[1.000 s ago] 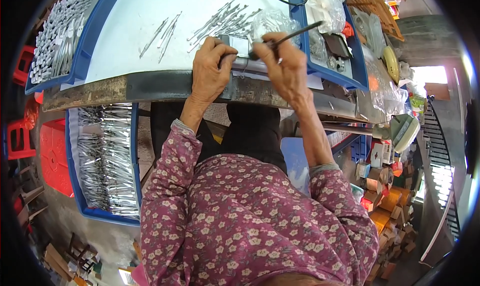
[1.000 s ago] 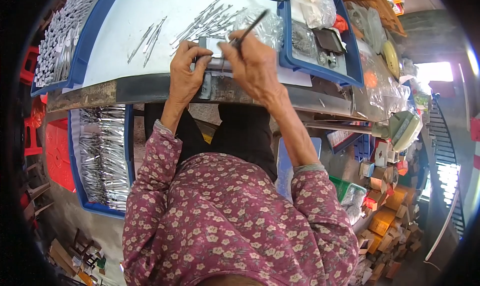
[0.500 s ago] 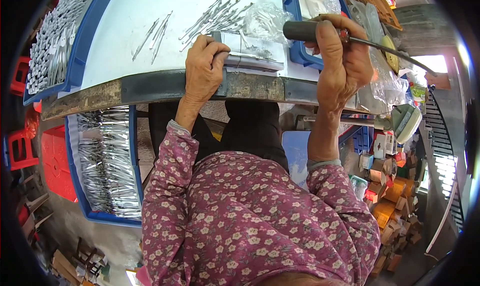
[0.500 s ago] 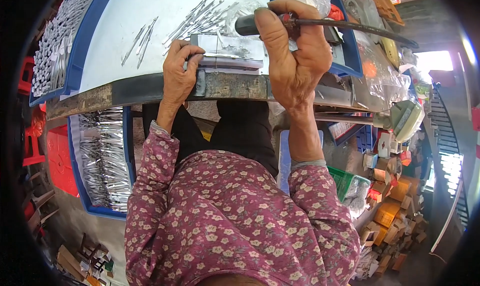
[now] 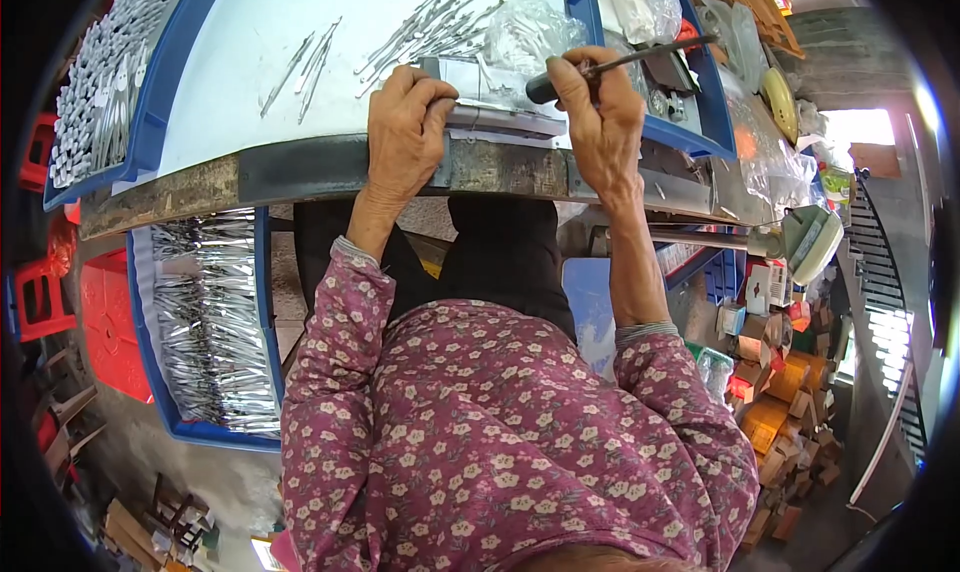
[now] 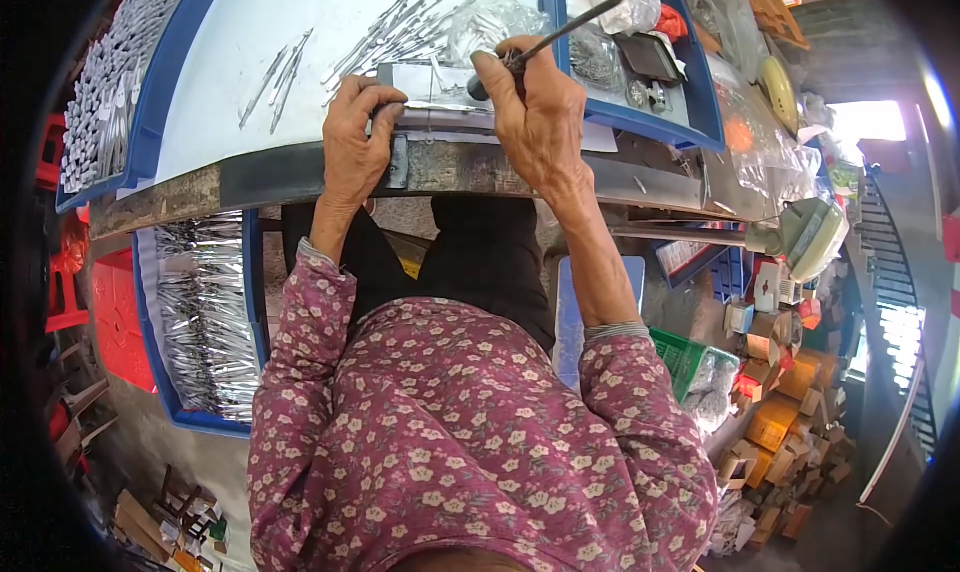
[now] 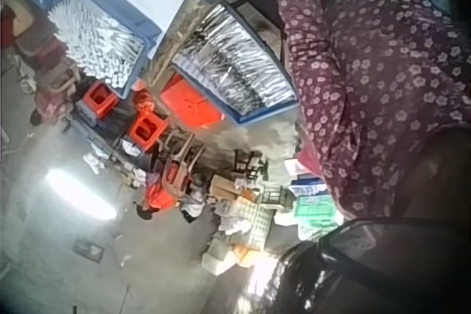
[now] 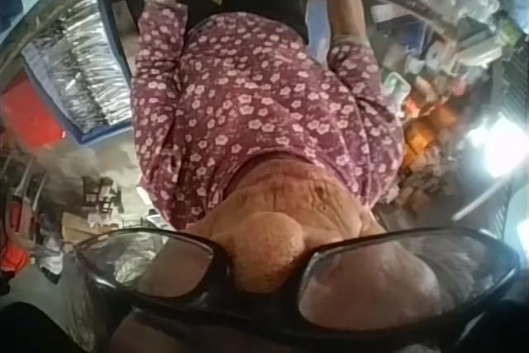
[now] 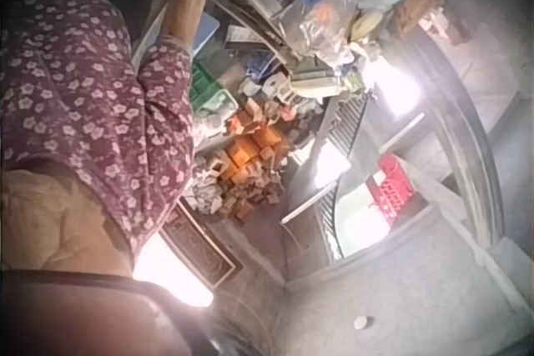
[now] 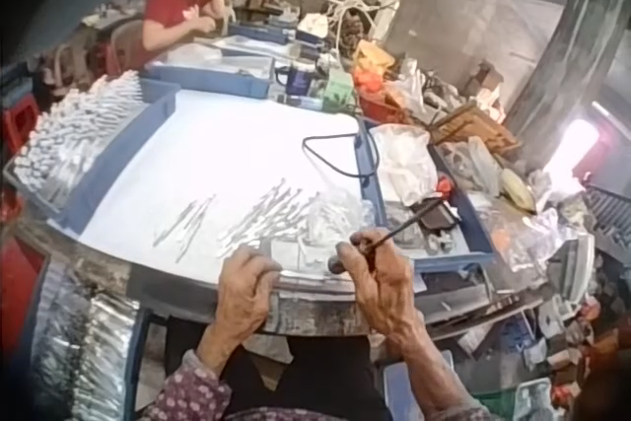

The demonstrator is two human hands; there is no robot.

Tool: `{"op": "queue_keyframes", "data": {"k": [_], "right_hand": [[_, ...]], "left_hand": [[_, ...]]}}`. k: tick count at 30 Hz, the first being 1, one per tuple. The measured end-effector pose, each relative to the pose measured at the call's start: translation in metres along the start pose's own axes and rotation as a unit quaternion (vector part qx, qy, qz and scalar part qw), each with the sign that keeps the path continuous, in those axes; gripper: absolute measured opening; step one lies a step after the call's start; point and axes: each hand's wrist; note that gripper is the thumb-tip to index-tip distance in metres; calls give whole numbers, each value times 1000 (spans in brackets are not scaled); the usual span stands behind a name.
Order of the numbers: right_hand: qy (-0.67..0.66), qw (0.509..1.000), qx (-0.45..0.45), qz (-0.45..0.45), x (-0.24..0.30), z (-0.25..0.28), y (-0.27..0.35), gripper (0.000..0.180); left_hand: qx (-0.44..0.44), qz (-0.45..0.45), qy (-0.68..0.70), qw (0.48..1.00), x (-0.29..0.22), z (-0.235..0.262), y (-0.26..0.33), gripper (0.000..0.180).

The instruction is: Placing small metal rods into an assembly jig and using a soldering tool to join them.

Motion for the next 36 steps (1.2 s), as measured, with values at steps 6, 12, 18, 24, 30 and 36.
{"op": "queue_keyframes", "data": {"k": [6, 12, 18, 24, 30, 36], "right_hand": [[-115, 981, -89, 128, 36, -6, -2, 17], [-5, 998, 46, 45, 11, -29, 6, 20], [139, 986, -21, 90, 10, -5, -21, 16], [110, 986, 125, -11, -17, -25, -44, 16], [179, 956, 207, 108, -20, -26, -52, 26], [155, 931, 319, 90, -18, -25, -53, 33]], "left_hand": [[-30, -24, 6, 999, 2, -4, -2, 4], [-25, -20, 18, 999, 4, -4, -4, 3], [-28, 0, 23, 999, 3, -1, 1, 4], [-12, -9, 16, 1000, 2, -2, 0, 6], [-10, 8, 38, 999, 3, -3, 1, 7], [-11, 11, 32, 999, 5, 1, 1, 7]]}}
Point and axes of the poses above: each hand's wrist, its own y-axis away from the middle knuckle, its own z-axis out of the back of the hand, x = y × z, and after that the axes turned 10 degrees about -z, right-handed
